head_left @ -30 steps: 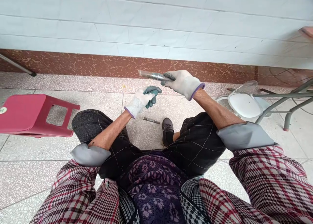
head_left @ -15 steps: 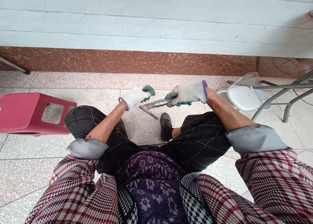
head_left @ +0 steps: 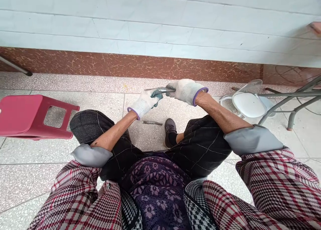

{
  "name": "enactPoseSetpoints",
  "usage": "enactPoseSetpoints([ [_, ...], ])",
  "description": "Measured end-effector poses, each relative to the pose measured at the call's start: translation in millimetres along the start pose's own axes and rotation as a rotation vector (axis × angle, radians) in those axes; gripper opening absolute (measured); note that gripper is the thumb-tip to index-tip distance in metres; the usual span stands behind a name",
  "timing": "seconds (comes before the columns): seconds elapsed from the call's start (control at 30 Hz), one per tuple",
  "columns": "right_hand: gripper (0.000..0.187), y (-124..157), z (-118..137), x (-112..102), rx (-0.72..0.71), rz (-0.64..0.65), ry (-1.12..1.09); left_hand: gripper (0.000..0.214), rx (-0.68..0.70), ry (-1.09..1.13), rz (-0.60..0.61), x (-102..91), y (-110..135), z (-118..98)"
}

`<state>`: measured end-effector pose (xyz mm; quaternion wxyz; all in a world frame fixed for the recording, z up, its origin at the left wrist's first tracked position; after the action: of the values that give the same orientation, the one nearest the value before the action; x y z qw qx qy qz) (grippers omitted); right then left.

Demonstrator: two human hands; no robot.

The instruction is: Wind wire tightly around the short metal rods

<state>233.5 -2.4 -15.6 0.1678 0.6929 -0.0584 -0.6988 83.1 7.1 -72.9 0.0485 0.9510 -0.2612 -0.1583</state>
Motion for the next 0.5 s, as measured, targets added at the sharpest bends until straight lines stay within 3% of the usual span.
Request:
enactPoseSetpoints([
  [0.07, 0.039, -2, 6, -7, 0.017, -0.009, 0.048, 0.014, 0.041, 0.041, -0.048, -5.1, -2, -4],
  [0.17, 0.037, -5, 8, -18, 0.02, -0.085, -0.062, 0.015, 0.007, 0.132, -0.064, -12.4, -3, -1],
  [0.33, 0.019, 4, -6, -26, 0.043, -0.164, -0.595, 0.019, -0.038, 0.277, 0.046, -6.8, -5, 5],
  [0.43, 0.021, 16, -12, -24, -0.003, -0.109, -0.879, 0.023, -0.063, 0.276, 0.111, 0.7, -8, 10],
  [0.5, 0.024, 22, -11, -17, -0.062, -0.001, -0.963, 0.025, -0.084, 0.24, 0.119, 1.6, -12, 14],
])
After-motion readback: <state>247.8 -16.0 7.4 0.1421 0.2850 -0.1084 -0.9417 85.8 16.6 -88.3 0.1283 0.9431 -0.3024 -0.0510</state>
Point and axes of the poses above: each hand's wrist, its own y-axis away from the middle knuckle, its own x-axis out of the palm, z = x × y, the point moved 8 cm from there along -y, towards the middle knuckle, and after that the axes turned 2 degrees about -x, right-handed, at the moved point
